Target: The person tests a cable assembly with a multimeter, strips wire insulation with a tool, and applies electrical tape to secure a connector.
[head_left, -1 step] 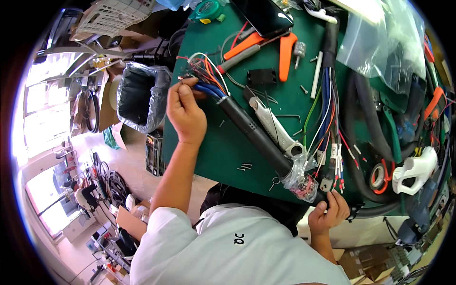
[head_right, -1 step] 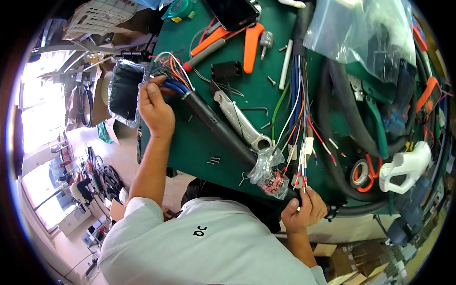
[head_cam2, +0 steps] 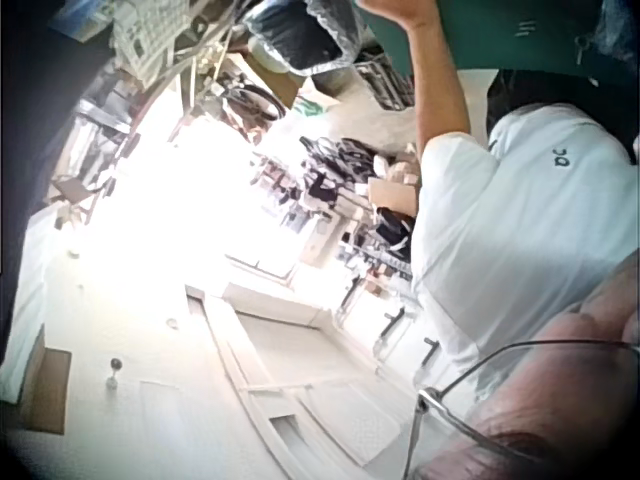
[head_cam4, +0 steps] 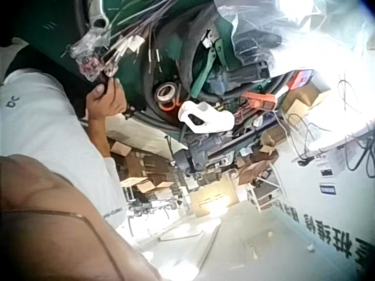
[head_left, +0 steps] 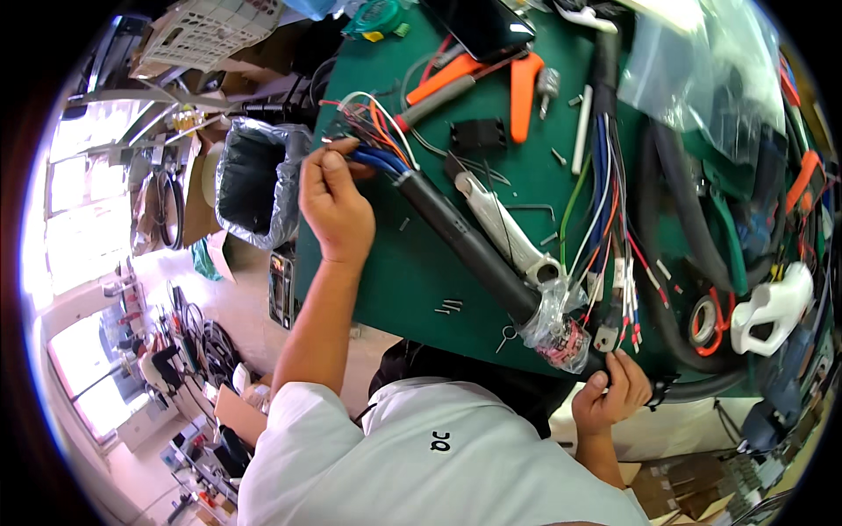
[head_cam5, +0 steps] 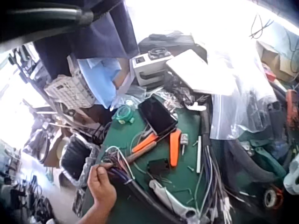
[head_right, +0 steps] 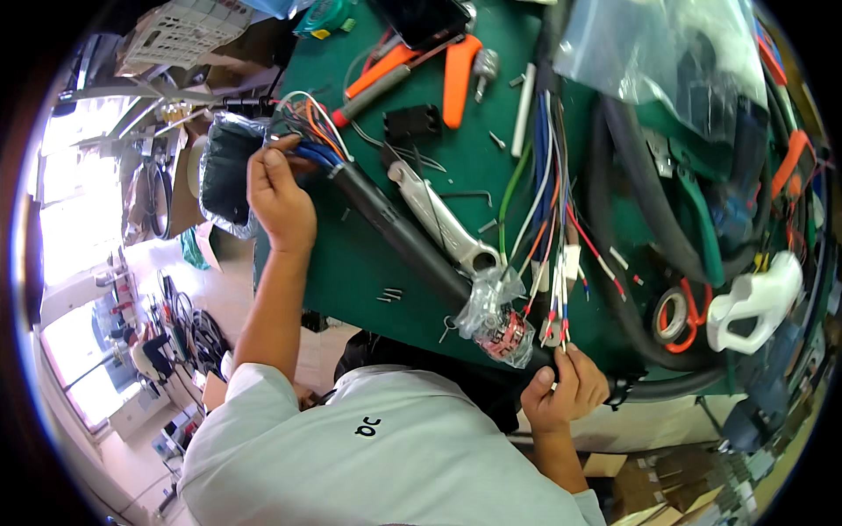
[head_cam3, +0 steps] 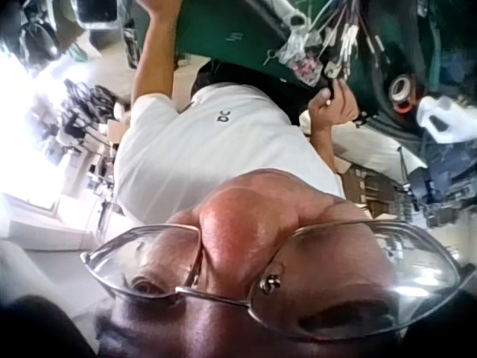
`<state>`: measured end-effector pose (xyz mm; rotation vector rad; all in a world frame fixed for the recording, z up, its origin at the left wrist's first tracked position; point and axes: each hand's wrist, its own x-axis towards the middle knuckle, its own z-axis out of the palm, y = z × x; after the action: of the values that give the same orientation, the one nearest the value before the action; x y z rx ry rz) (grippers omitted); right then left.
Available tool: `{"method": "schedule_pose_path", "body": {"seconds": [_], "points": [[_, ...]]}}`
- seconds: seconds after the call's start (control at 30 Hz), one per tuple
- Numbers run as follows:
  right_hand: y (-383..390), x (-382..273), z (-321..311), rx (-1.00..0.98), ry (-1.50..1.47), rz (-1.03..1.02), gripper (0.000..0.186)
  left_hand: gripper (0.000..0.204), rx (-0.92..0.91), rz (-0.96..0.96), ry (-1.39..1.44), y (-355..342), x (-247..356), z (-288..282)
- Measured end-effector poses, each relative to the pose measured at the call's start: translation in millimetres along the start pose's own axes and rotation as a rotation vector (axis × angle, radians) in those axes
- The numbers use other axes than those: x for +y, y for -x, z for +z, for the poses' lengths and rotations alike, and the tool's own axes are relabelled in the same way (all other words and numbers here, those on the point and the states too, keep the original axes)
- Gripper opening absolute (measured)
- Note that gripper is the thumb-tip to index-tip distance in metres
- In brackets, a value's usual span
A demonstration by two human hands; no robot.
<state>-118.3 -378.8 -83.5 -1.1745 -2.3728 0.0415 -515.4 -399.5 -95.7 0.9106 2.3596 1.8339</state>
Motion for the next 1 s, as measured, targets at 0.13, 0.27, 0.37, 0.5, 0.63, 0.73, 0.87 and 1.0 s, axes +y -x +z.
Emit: {"method": "schedule_pose_path", "body": {"seconds": [0.13, 0.27, 0.37, 0.5, 0.63, 0.73, 0.87, 1.0], "points": [[2.3, -1.6, 8.4, 0.094, 0.047, -0.037, 0.029, 0.024, 0.039, -0.02, 0.158, 3.3, -10.1, -6.1], [2.5, 0.1, 26.5, 0.36, 0.118, -0.039, 0.021, 0.02, -0.014, -0.049, 0.377, -3.3, -11.7, 3.7], [0.5, -5.2, 31.6, 0.461, 0.104, -0.022, 0.015, 0.016, -0.023, -0.035, 0.435, -5.6, -13.7, 0.4], [-0.6, -6.9, 27.5, 0.511, 0.104, -0.034, 0.012, 0.018, -0.237, -0.095, 0.393, -36.9, -12.9, -14.6], [0.9, -7.4, 28.6, 0.522, 0.118, -0.047, 0.012, 0.018, -0.379, -0.092, 0.365, -51.4, -19.3, -24.5], [2.9, -9.8, 29.2, 0.525, 0.141, -0.031, 0.011, 0.022, -0.353, -0.072, 0.41, -40.7, -22.7, -23.0], [2.3, -14.1, 29.2, 0.493, 0.139, -0.003, 0.012, 0.014, -0.327, -0.093, 0.52, -37.5, -25.9, -26.5], [3.3, -13.9, 31.1, 0.491, 0.153, 0.008, 0.013, 0.012, -0.333, -0.104, 0.679, -36.7, -26.8, -29.6]]}}
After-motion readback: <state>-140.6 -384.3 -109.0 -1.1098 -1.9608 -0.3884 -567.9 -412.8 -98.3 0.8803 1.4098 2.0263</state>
